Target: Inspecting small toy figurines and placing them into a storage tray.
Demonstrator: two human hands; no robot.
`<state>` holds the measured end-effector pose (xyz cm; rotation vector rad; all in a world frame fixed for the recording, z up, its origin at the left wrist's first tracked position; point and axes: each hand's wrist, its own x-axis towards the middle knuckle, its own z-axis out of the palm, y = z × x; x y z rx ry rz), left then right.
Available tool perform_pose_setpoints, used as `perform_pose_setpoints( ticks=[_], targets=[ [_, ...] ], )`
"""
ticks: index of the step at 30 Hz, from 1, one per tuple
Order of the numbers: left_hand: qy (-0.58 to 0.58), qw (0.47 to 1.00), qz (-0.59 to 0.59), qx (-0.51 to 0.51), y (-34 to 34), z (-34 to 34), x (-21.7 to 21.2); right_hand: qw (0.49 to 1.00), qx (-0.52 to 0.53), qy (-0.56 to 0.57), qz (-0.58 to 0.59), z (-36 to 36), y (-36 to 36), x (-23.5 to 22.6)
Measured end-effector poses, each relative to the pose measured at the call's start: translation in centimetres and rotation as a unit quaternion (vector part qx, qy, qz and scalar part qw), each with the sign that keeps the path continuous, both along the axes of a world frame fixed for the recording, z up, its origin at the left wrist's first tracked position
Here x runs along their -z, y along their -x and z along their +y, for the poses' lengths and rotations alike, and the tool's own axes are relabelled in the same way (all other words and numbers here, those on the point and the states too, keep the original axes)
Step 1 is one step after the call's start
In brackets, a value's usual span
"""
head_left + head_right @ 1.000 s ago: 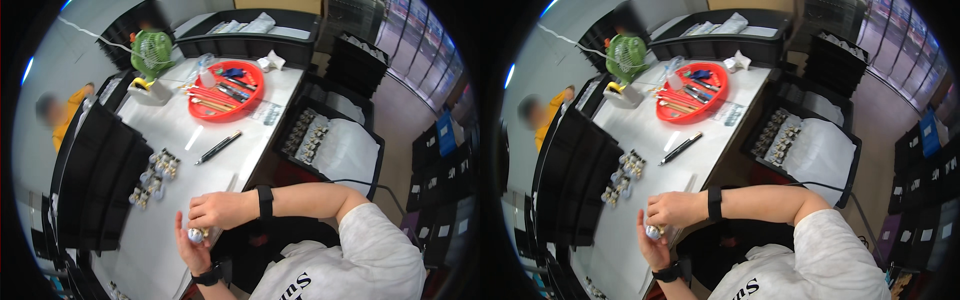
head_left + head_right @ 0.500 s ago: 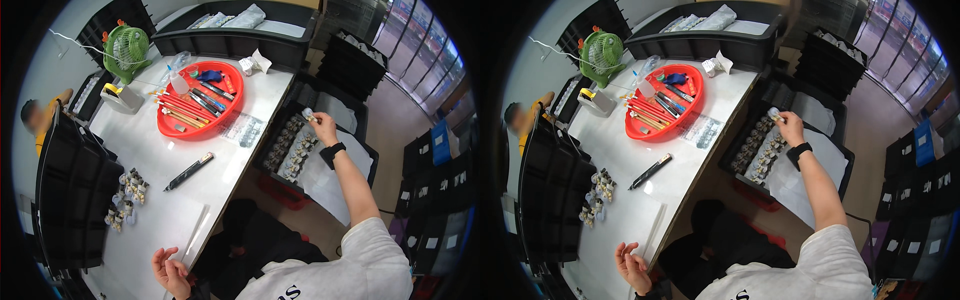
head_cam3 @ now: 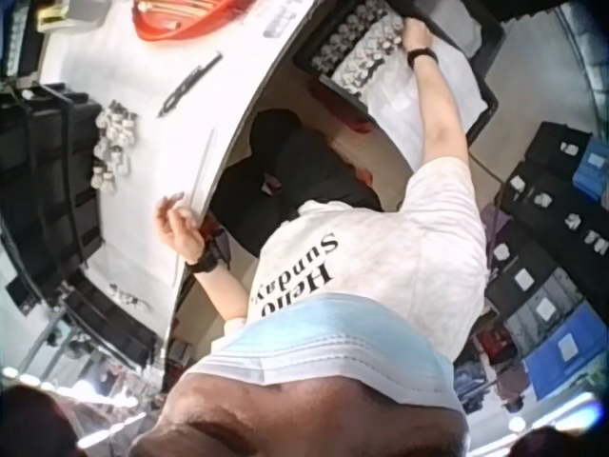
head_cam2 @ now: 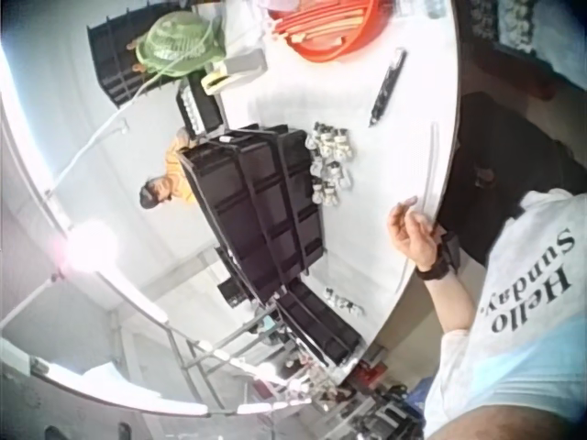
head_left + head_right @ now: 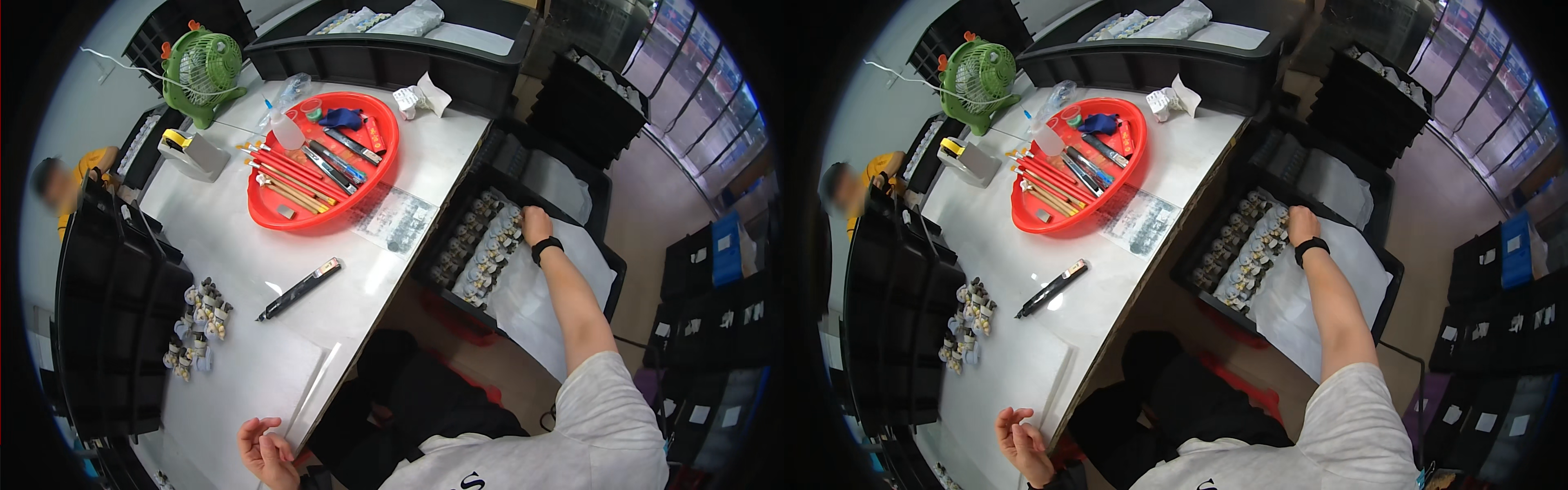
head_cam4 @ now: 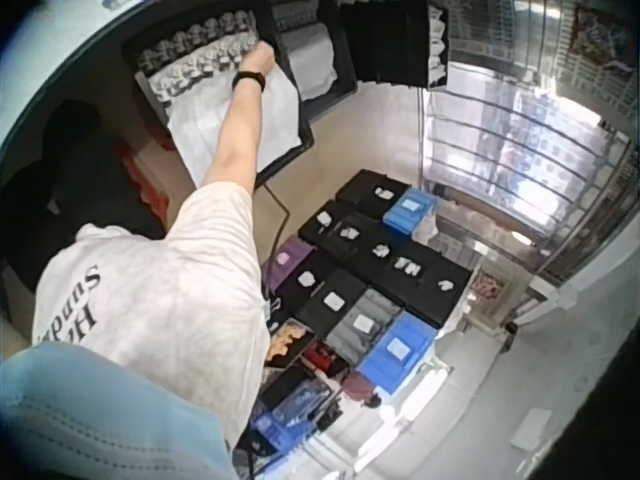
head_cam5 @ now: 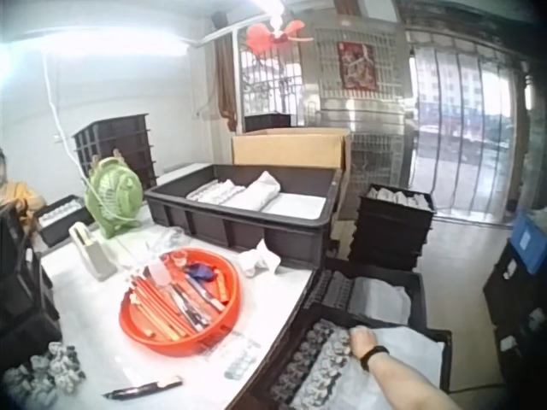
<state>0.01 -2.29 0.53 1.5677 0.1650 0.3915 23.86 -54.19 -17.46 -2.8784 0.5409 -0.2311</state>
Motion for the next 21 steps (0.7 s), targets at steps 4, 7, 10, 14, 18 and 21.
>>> perform_pose_setpoints(
  ticks=[4, 7, 10, 14, 18, 21],
  targets=[
    [0.008, 1.000, 0.006, 0.000, 0.2, 0.5, 0.4, 0.997, -0.028, -0.062, -0.044, -0.2, 2.3, -2.7],
    [0.019, 1.000, 0.014, -0.001, 0.1, 0.1, 0.3, 0.991, -0.019, -0.081, -0.109, -1.6, 6.3, -5.1],
    [0.063, 0.997, 0.015, 0.041, 0.4, 0.0, -0.4, 0.993, 0.062, -0.051, -0.086, -3.6, 12.3, -6.2],
    [0.070, 0.997, 0.016, 0.026, 0.2, 0.0, -0.4, 0.977, 0.198, -0.025, 0.074, -5.8, 21.5, -6.0],
    [0.065, 0.997, 0.023, 0.026, 0.3, -0.3, -0.7, 0.946, 0.285, -0.055, 0.147, -3.2, 26.1, -6.7],
    [0.069, 0.997, 0.024, 0.029, 0.3, -0.4, -0.7, 0.940, 0.300, -0.037, 0.158, -1.8, 27.0, -6.2]
  ],
)
